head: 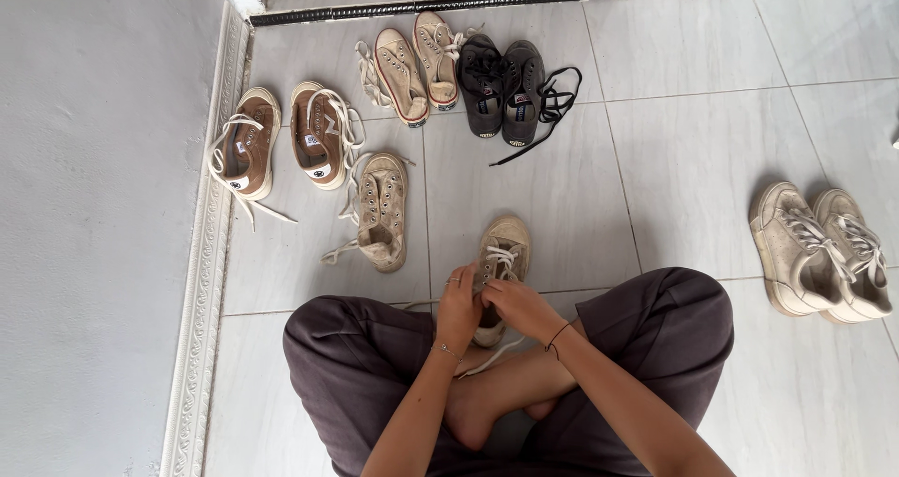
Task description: The person sits on the floor and unlaces a pair of beige canvas shoes, then relaces them. They repeat the process on a second pair of beige shoes, threading the laces through the eyelets and tying them.
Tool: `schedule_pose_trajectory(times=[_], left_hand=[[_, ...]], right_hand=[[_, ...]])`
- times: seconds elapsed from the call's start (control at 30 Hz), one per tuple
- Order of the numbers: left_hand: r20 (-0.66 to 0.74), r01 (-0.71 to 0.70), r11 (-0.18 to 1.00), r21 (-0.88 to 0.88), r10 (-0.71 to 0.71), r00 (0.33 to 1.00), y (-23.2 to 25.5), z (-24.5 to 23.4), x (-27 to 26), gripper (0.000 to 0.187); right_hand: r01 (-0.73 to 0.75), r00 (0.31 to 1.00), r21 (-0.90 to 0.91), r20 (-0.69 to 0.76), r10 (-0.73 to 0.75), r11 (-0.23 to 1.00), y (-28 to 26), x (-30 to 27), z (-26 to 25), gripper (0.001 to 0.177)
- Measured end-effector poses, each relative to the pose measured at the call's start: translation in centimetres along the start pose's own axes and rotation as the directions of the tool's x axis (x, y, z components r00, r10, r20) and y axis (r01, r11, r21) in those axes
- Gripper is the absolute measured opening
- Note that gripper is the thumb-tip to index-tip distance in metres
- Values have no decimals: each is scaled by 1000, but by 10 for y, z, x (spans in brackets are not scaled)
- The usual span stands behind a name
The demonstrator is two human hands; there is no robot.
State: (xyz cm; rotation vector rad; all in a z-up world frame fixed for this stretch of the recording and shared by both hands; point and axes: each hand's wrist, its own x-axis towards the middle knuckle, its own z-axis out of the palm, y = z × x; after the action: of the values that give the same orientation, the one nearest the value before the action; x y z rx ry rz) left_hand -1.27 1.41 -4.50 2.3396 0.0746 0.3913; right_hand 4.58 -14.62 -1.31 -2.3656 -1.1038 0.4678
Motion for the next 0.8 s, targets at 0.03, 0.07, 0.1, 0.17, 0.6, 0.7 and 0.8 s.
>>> schedule_pose_trajectory(times=[0.03, 0.07, 0.1, 0.17, 0.6, 0.7, 0.8], left_hand=[[-18, 71, 995, -73, -72, 997, -2, -1, 1, 54], [-30, 139, 979, -148, -145, 989, -4, -2, 3, 47], [-34, 206, 953, -223, -219, 975, -6, -2, 3, 41], [-65, 209, 927, -311, -240, 969, -10, -2, 6, 38], [65, 230, 866, -445, -225, 972, -19, -8, 19, 44], [155, 308, 794, -524, -266, 951, -20, -11, 21, 40], [144, 338, 827, -450, -306, 941, -13, -15, 23, 40]], right_hand=[[41, 997, 9, -62, -41, 999, 0, 2, 2, 19], [84, 989, 15, -124, -81, 996, -1, 4, 3, 23], [124, 976, 18, -183, -118, 992, -2, 4, 5, 29], [183, 959, -24, -217, -184, 983, -4, 4, 8, 39], [1, 995, 145, 103, -16, 989, 18, 24, -13, 13], [-208, 973, 543, 200, 115, 813, 40, 18, -58, 19], [-101, 995, 660, 75, 68, 745, 51, 21, -102, 23]])
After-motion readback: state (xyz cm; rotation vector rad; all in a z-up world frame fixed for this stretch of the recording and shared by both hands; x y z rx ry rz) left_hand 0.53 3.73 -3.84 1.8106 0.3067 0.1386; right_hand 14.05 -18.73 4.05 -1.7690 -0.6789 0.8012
